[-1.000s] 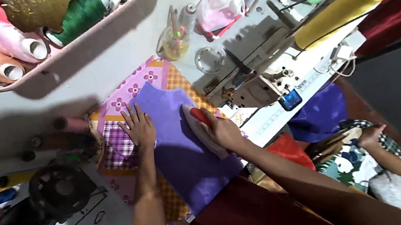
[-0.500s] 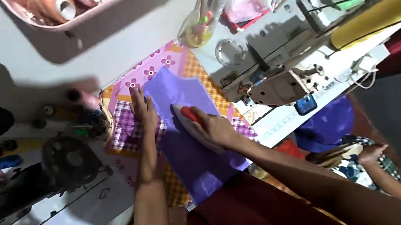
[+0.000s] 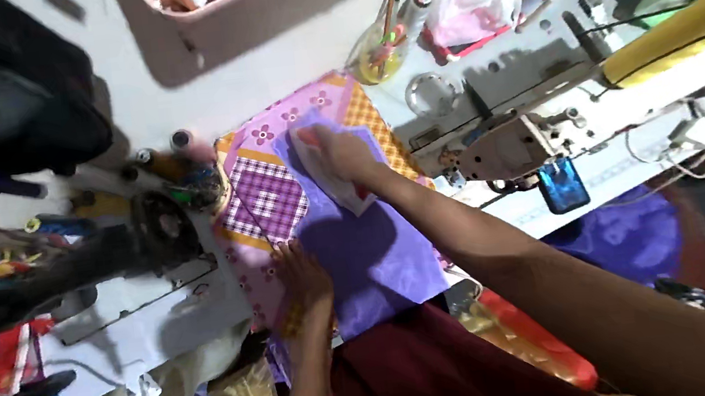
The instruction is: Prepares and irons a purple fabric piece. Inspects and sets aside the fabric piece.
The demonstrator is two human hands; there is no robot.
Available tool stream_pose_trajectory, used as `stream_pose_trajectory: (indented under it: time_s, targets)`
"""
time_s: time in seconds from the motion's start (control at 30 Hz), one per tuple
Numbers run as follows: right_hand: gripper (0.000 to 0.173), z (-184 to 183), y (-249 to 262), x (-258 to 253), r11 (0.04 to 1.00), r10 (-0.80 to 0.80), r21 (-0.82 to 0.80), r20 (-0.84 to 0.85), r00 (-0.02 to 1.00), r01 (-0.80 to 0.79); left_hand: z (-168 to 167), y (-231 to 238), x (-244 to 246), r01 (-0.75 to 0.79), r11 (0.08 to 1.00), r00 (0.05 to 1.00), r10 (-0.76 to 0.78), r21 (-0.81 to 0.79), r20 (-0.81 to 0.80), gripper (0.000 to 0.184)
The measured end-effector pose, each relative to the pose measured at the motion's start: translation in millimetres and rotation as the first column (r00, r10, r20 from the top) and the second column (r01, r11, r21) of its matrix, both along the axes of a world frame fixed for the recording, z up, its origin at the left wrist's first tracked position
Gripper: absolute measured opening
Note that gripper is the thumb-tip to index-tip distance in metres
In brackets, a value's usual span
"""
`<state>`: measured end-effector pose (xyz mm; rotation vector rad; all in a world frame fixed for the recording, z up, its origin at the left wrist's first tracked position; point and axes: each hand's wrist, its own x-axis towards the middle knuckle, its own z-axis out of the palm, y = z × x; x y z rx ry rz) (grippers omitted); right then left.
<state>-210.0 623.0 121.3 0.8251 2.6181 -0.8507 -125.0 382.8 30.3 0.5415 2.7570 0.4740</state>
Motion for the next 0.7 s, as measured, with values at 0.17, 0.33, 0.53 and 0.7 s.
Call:
stream_pose_trajectory:
  time_s: [0.17, 0.33, 0.53, 0.7]
  targets:
    - [0.053, -10.0, -4.9, 79.2, 0.872, 0.49, 0.021, -0.02, 0.871, -0.49, -24.4, -5.8, 26.5, -0.089, 0.996, 0.993, 0.086, -0.029, -0.076, 0.06]
    - [0.051, -8.4, -6.6, 74.8, 0.836, 0.548, 0.055, -0.028, 0.836, -0.546, -41.6, -13.9, 42.5, -0.084, 0.996, 0.98, 0.082, -0.001, -0.181, 0.063]
    - [0.053, -13.0, -12.0, 61.5, 0.843, 0.538, 0.046, -0.041, 0.842, -0.537, -46.0, -9.4, 40.6, -0.124, 0.992, 0.981, 0.126, 0.024, -0.149, 0.063]
    - [0.051, -15.3, -13.0, 37.2, 0.891, 0.452, 0.083, -0.058, 0.89, -0.447, -48.4, -9.4, 39.2, -0.116, 0.993, 0.979, 0.118, 0.018, -0.168, 0.062]
